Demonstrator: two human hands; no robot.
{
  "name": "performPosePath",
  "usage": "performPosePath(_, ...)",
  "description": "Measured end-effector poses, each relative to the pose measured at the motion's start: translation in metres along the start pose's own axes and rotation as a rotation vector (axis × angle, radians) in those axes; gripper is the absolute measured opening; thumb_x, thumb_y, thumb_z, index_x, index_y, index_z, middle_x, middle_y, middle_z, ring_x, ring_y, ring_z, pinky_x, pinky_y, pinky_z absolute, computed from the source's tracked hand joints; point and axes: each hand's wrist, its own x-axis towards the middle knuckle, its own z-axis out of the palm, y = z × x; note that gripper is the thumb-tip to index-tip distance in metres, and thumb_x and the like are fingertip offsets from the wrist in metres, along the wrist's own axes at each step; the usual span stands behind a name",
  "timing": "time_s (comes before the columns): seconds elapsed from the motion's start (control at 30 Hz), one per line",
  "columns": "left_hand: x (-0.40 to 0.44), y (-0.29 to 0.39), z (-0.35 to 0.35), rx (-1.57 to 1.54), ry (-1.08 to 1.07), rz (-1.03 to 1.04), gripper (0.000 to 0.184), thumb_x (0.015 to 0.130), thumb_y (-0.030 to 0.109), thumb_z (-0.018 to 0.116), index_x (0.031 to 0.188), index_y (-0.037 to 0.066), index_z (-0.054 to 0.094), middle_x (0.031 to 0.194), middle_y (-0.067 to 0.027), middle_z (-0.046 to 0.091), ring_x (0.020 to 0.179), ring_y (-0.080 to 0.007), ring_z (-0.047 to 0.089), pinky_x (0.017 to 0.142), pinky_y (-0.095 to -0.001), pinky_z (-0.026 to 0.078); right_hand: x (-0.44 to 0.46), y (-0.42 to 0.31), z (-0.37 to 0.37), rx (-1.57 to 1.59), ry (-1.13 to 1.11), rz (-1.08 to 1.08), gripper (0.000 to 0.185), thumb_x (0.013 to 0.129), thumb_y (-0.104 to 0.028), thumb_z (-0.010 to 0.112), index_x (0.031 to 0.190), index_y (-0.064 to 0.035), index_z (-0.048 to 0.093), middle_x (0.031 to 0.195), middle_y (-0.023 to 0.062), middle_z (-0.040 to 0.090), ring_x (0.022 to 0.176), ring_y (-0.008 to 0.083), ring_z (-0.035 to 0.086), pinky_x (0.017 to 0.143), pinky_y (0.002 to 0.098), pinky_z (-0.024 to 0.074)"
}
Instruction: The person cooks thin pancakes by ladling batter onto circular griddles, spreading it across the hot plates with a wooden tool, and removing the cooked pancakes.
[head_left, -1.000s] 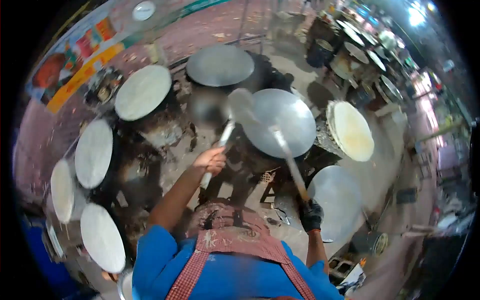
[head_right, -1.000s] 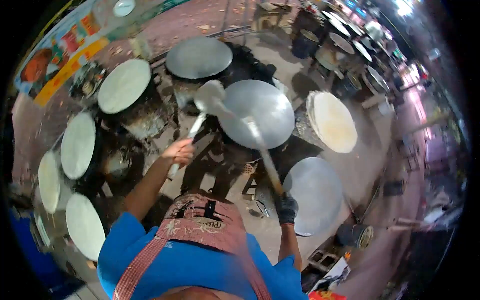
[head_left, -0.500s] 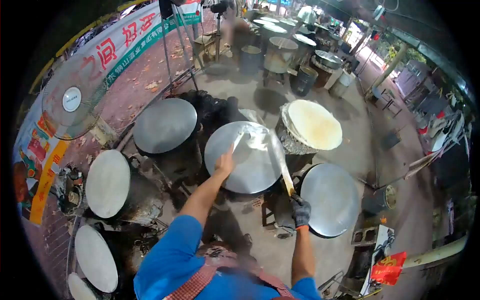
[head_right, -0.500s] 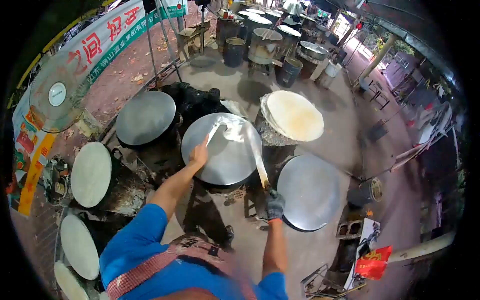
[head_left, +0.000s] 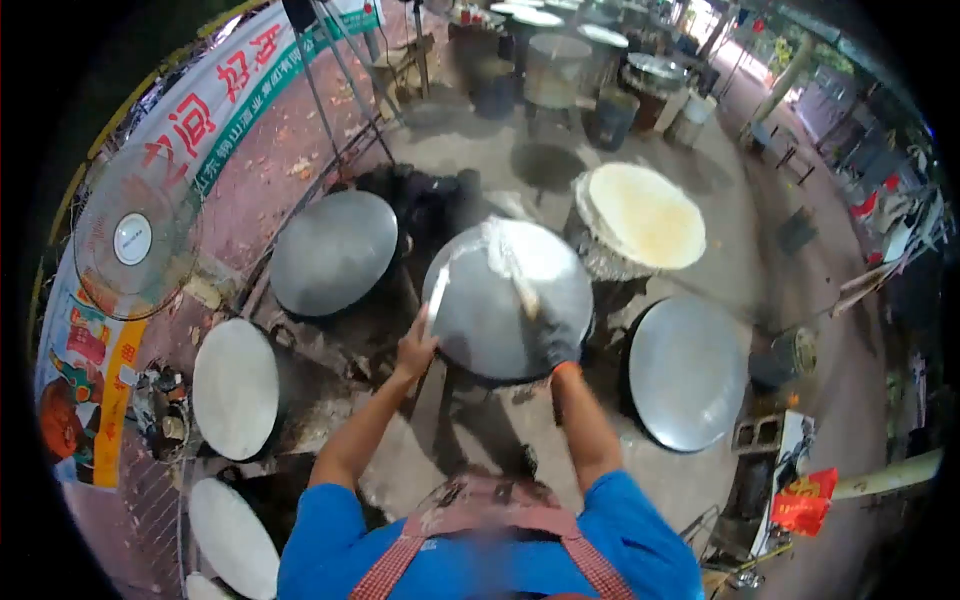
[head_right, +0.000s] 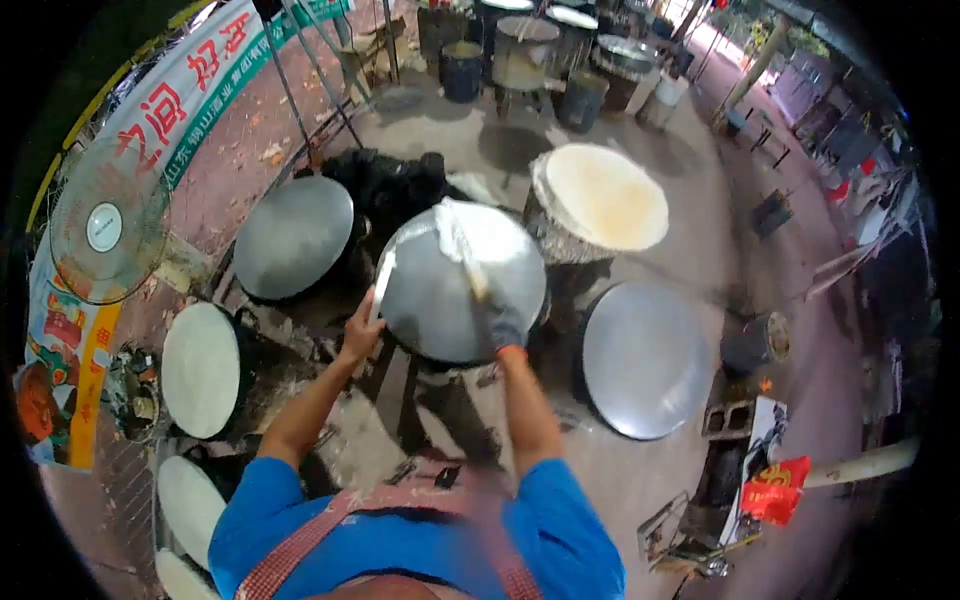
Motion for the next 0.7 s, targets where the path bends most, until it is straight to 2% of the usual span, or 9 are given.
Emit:
performPosePath(0.13,-0.097,0.001,-0.044,-0.035,-0.087,-0.301,0.064,0.069,0.006,0.05,0.13,0.013,0.029,0.124,-0.0126,0.042,0.104,-0.0219,0.049,0.082,-0.0277,0.039,-0.012,-0.014,-0.094,-0.059,-0.306,0.227,0.025,0.076,-0.025,0.049,0.085,-0.0058,0.062,0.072,0.0138,0.062,0.066,0.0246,0.06,0.056,0.0338,0.0468)
performPosePath(0.2,-0.122,0.001,-0.052,0.03,-0.079,-0.335,0.064,0.069,0.005,0.049,0.129,0.012,0.029,0.123,-0.0124,0.043,0.104,-0.0208,0.049,0.082,-0.0276,0.039,-0.046,-0.055,-0.073,0.05,-0.147,0.457,0.027,0.075,-0.025,0.053,0.093,-0.0066,0.061,0.077,0.011,0.063,0.073,0.0194,0.06,0.066,0.0297,0.0468)
performPosePath(0.33,-0.141,-0.01,-0.051,0.028,-0.046,-0.211,0.064,0.07,0.007,0.049,0.13,0.013,0.029,0.108,-0.0106,0.05,0.077,-0.0177,0.052,0.065,-0.0255,0.041,-0.047,-0.056,-0.012,-0.262,-0.206,0.061,0.033,0.074,-0.029,0.053,0.095,-0.0034,0.059,0.082,0.0189,0.059,0.074,0.0319,0.056,0.067,0.034,0.0437)
performPosePath(0.37,-0.143,-0.02,-0.052,0.018,-0.077,-0.235,0.063,0.071,0.007,0.049,0.13,0.013,0.029,0.114,-0.0118,0.048,0.084,-0.0214,0.052,0.07,-0.0284,0.041,-0.036,0.02,0.0,-0.731,-0.137,-0.431,0.028,0.073,-0.021,0.053,0.093,-0.0024,0.059,0.079,0.0174,0.061,0.073,0.0306,0.058,0.067,0.0344,0.0448)
performPosePath(0.4,-0.152,-0.016,-0.058,0.081,-0.096,-0.268,0.063,0.071,0.007,0.048,0.13,0.013,0.029,0.116,-0.012,0.047,0.088,-0.0231,0.052,0.073,-0.0293,0.04,-0.041,-0.067,-0.072,-0.101,-0.343,0.136,0.027,0.072,-0.02,0.053,0.092,-0.0023,0.058,0.078,0.016,0.061,0.069,0.0294,0.058,0.063,0.0354,0.0463)
performPosePath(0.47,-0.139,0.005,-0.059,0.191,-0.108,-0.277,0.063,0.07,0.006,0.048,0.13,0.012,0.028,0.119,-0.0125,0.045,0.094,-0.0266,0.051,0.078,-0.0311,0.039,-0.031,-0.018,-0.073,0.881,-0.122,0.607,0.023,0.072,-0.024,0.052,0.083,-0.0063,0.061,0.074,0.0139,0.061,0.063,0.0278,0.058,0.058,0.0358,0.0467)
performPosePath(0.57,-0.138,0.012,-0.053,0.207,-0.107,-0.318,0.065,0.07,0.006,0.049,0.13,0.011,0.026,0.121,-0.0134,0.043,0.101,-0.0287,0.049,0.082,-0.0316,0.038,-0.041,-0.008,-0.028,-0.676,-0.377,-0.323,0.023,0.077,-0.023,0.045,0.082,-0.0076,0.062,0.074,0.0192,0.059,0.062,0.0277,0.058,0.059,0.0383,0.0459)
performPosePath(0.67,-0.143,0.0,-0.039,0.229,-0.093,-0.404,0.065,0.069,0.007,0.049,0.13,0.012,0.026,0.125,-0.0144,0.04,0.103,-0.027,0.049,0.083,-0.0295,0.039,-0.021,0.078,0.028,0.01,-0.179,-0.316,0.017,0.073,-0.017,0.054,0.081,-0.0051,0.062,0.074,0.0159,0.061,0.062,0.0207,0.057,0.056,0.0341,0.0461)
performPosePath(0.7,-0.143,0.012,-0.041,0.241,-0.122,-0.511,0.065,0.07,0.007,0.049,0.13,0.013,0.026,0.126,-0.0146,0.039,0.104,-0.0266,0.049,0.083,-0.0291,0.039,-0.018,0.033,-0.028,0.301,-0.398,0.116,0.016,0.073,-0.016,0.055,0.081,-0.0046,0.062,0.07,0.0124,0.06,0.062,0.018,0.056,0.056,0.0319,0.0458)
